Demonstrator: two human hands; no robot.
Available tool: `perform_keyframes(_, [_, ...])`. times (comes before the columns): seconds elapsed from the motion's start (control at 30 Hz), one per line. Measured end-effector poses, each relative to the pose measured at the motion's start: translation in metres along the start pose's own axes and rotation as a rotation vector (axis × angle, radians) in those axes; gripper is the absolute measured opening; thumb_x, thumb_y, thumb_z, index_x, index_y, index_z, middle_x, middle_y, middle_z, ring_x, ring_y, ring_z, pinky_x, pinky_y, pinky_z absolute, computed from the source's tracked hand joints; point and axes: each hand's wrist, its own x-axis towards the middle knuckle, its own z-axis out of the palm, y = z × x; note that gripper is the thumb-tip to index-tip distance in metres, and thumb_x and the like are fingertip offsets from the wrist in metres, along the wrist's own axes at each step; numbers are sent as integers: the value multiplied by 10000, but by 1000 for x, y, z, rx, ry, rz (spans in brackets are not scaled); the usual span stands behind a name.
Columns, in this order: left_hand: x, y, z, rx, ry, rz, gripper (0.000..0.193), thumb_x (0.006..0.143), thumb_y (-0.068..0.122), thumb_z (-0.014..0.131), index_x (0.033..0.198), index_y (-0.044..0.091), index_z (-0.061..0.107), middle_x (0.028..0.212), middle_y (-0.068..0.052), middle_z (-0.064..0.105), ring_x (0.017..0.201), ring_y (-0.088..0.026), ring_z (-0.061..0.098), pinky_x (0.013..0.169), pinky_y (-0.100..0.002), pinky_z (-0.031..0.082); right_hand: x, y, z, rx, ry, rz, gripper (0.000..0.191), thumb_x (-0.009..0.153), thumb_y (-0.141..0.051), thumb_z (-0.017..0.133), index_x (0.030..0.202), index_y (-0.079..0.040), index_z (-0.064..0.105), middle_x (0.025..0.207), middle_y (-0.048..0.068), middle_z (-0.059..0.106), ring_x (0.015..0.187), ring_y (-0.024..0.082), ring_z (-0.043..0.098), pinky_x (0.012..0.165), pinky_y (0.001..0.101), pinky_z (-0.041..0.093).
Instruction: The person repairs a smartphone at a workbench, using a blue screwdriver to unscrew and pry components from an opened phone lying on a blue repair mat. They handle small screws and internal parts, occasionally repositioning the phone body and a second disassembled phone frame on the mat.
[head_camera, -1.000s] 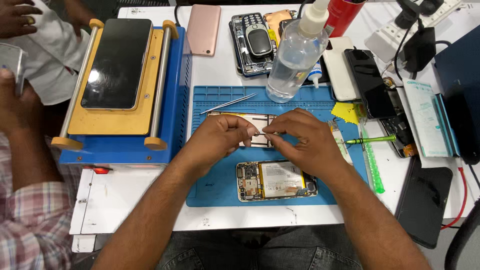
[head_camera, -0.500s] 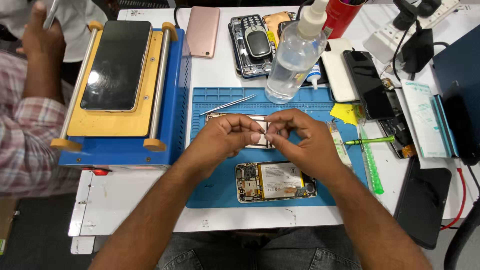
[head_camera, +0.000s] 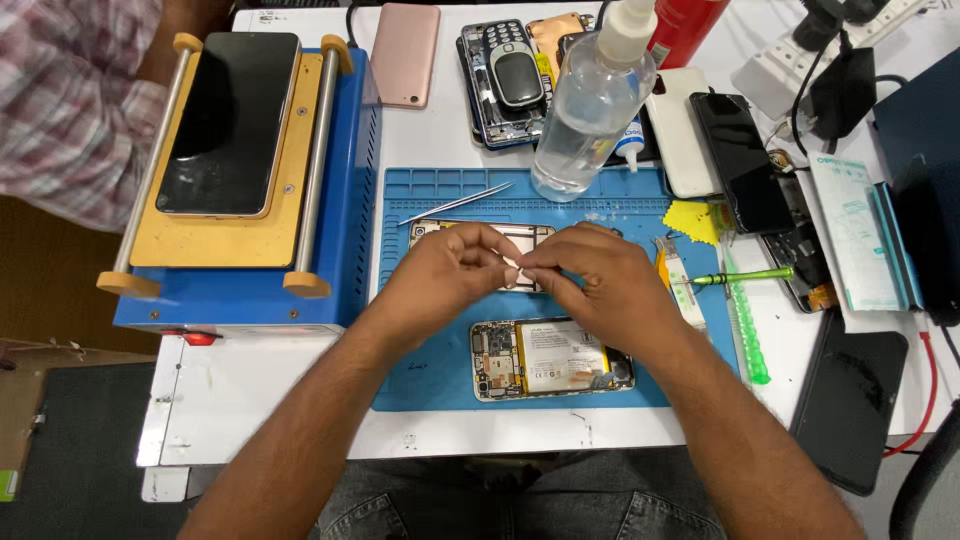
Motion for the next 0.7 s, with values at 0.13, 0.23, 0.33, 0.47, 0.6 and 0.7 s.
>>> perform_keyframes(0.13, [-6,10,3,200,29,52,307,933,48,670,1229,69,592,882,-53,709,857,-124,685,785,-291,557,4,0,-1,54,-83,89,127,882,-146,771,1006,-124,785,989,20,767,930,195,715,783,338,583])
perform_keyframes(0.23, [-12,20,4,398,19,8,382,931,83,658,1293,121,544,849,-47,732,850,-135,720,792,-314,560,5,-1,-5,52,-184,82,121,868,-172,778,979,-124,790,949,16,762,915,194,707,778,345,575])
perform_keyframes(0.33, [-17,30,5,536,8,-1,427,920,128,681,1317,151,525,828,-32,766,832,-142,741,785,-337,553,4,-2,-6,71,-259,98,112,857,-189,785,949,-126,791,910,8,755,897,188,704,763,347,574])
perform_keyframes(0.47, [-20,37,7,591,-46,11,470,910,143,678,1350,167,514,828,-29,785,802,-152,754,767,-348,552,3,-2,-4,109,-289,116,148,844,-191,783,977,-124,781,910,11,725,877,184,696,747,343,571])
perform_keyframes(0.6, [-20,35,7,544,-46,16,498,879,125,695,1351,158,538,817,-44,779,789,-198,747,748,-360,554,2,1,-4,105,-285,3,111,835,-159,779,931,-104,769,884,11,719,837,175,675,732,331,555])
perform_keyframes(0.7, [-21,32,5,555,-9,24,509,876,139,703,1360,160,545,860,-57,776,820,-210,747,760,-360,556,3,1,-2,107,-330,136,105,831,-165,777,912,-98,775,832,16,702,735,163,647,653,315,539])
